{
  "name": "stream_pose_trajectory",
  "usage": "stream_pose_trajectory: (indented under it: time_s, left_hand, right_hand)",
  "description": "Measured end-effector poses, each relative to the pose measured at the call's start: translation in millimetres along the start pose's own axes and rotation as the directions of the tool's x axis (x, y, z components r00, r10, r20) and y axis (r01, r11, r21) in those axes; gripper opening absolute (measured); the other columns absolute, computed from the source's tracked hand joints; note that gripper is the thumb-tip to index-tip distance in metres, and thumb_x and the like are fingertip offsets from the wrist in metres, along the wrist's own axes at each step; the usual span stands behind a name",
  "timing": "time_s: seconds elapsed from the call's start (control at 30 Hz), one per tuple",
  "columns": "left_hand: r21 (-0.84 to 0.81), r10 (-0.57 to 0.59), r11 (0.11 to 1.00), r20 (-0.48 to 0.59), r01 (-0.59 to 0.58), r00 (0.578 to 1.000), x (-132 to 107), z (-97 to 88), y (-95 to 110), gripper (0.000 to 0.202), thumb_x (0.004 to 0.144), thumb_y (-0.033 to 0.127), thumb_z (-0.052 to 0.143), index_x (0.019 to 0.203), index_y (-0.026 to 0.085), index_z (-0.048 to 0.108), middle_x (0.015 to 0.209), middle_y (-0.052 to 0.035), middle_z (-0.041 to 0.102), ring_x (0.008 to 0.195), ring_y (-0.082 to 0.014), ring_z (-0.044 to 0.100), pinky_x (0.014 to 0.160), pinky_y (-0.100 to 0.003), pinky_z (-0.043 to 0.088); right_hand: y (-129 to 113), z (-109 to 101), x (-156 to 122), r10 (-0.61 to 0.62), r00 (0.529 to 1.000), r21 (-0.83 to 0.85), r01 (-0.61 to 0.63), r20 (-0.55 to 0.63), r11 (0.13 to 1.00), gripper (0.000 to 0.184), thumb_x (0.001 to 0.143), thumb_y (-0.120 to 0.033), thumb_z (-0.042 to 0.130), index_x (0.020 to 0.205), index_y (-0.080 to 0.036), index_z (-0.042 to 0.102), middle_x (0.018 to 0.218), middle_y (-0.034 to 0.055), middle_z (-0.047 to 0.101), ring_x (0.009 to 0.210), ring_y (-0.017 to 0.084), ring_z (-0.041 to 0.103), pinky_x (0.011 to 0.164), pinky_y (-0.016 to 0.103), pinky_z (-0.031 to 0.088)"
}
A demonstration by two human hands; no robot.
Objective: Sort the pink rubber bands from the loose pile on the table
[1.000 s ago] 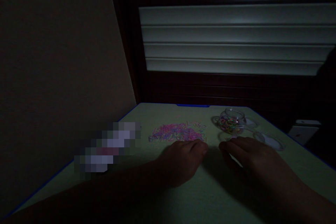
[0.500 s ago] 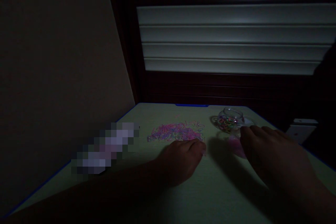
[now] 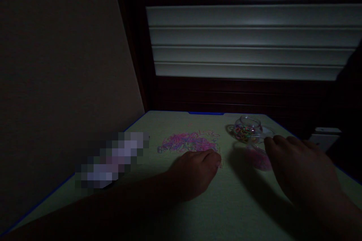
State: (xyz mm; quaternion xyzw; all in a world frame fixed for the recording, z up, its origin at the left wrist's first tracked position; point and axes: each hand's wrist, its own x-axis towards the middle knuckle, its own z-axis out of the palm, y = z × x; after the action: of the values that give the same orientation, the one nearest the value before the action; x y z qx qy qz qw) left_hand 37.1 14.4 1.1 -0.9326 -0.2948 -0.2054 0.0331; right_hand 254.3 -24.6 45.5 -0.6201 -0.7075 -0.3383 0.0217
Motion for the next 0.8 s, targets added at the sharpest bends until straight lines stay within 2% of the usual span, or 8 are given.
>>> stream_pose_trajectory:
  time_s: [0.17,0.53,0.73,0.8]
  left_hand:
    - [-0.021,-0.004,1.0,-0.013,0.004,1.0,-0.4,-0.5,-0.4,0.019,0.088,0.018,0.027,0.093,0.015,0.045,0.084,-0.0042,0.055,0.071,-0.013,0.052,0.065,-0.027,0.045]
    - [-0.009,-0.012,1.0,-0.013,0.012,1.0,-0.2,-1.0,0.4,0.018,0.088,0.019,0.027,0.092,0.015,0.045,0.083,-0.004,0.055,0.07,-0.013,0.052,0.065,-0.027,0.045]
    - [-0.007,-0.016,1.0,0.047,0.016,0.999,0.9,-6.1,1.8,0.018,0.088,0.018,0.028,0.093,0.015,0.045,0.085,-0.0038,0.055,0.072,-0.0132,0.052,0.067,-0.027,0.045]
    - [-0.007,-0.017,1.0,0.046,0.017,0.999,0.9,-6.3,1.8,0.019,0.088,0.018,0.027,0.092,0.015,0.046,0.084,-0.004,0.054,0.072,-0.0132,0.052,0.067,-0.027,0.045]
  right_hand:
    - [1.2,1.6,0.3,-0.028,1.0,-0.025,0.029,0.002,0.999,0.022,0.065,0.0,0.045,0.074,-0.015,0.059,0.07,0.0089,0.059,0.063,0.024,0.053,0.058,0.035,0.033]
    - [2.0,7.6,-0.9,-0.067,0.998,0.03,0.067,0.0,0.997,0.025,0.067,0.0,0.041,0.078,-0.012,0.06,0.073,0.0109,0.06,0.066,0.027,0.055,0.058,0.038,0.037]
    - [2.0,8.5,0.2,-0.075,0.995,0.049,0.079,-0.067,0.996,0.026,0.067,0.0,0.041,0.078,-0.012,0.061,0.073,0.0109,0.06,0.064,0.028,0.054,0.058,0.039,0.037]
    - [1.5,8.2,0.6,-0.075,0.988,0.108,0.09,-0.137,0.99,0.025,0.065,0.0,0.043,0.077,-0.011,0.061,0.071,0.0114,0.06,0.062,0.028,0.054,0.057,0.039,0.038]
